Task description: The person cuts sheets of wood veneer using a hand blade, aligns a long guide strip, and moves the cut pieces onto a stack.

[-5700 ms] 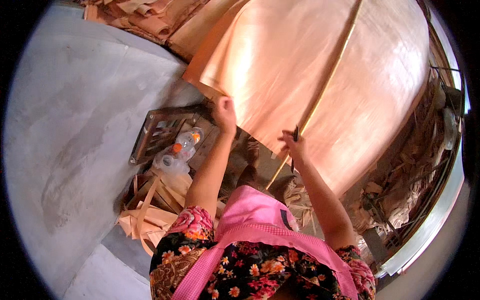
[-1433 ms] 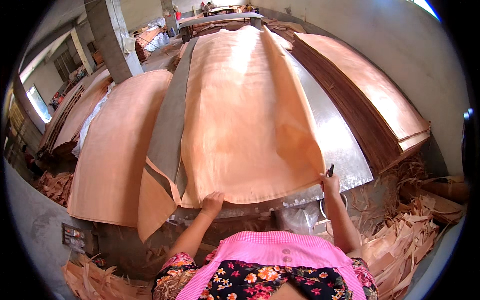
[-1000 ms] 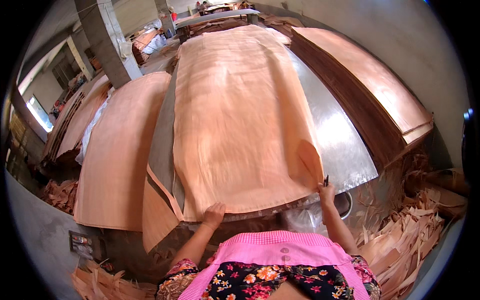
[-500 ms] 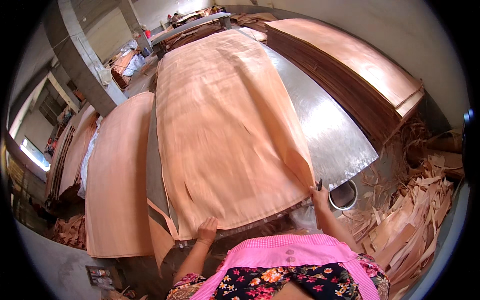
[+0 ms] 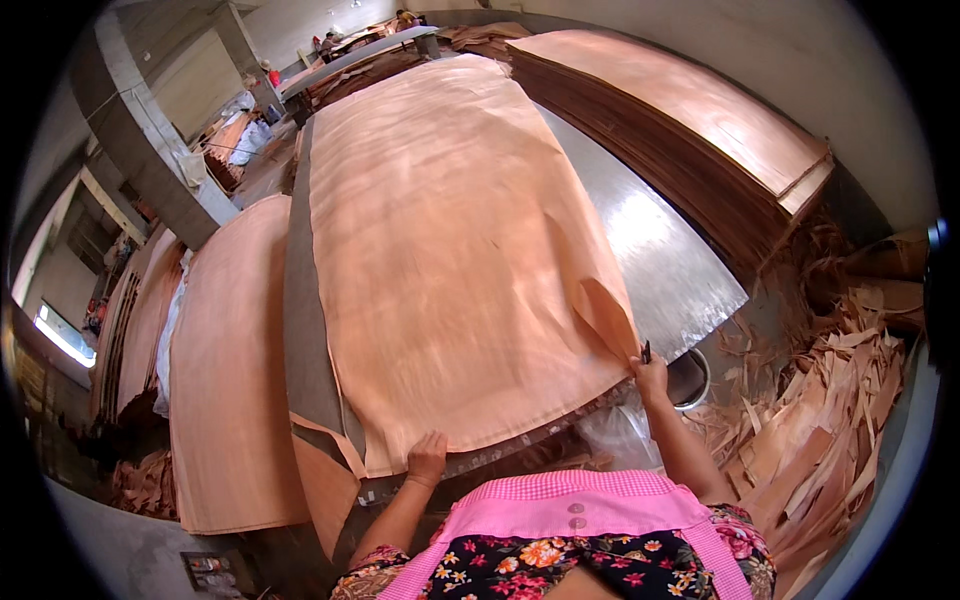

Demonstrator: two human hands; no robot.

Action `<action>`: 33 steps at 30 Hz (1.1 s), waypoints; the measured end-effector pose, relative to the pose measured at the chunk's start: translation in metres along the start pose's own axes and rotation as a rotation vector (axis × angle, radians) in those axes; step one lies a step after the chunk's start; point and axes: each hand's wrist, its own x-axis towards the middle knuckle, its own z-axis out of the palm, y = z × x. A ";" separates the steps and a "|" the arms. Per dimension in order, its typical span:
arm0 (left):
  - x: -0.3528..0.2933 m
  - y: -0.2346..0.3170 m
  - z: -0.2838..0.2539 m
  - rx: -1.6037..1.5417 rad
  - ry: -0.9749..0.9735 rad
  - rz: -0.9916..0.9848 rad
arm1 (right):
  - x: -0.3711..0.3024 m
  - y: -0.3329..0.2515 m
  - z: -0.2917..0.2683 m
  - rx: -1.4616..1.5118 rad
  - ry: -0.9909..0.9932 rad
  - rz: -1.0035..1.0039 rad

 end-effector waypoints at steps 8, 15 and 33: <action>-0.006 0.007 0.000 -0.006 0.012 -0.035 | 0.002 -0.004 -0.003 -0.015 0.008 0.070; 0.005 0.007 0.002 0.014 0.050 -0.022 | 0.027 0.007 0.010 -0.059 0.036 -0.007; 0.116 -0.008 0.033 0.138 -0.418 -0.787 | 0.000 -0.019 -0.066 0.147 0.000 0.164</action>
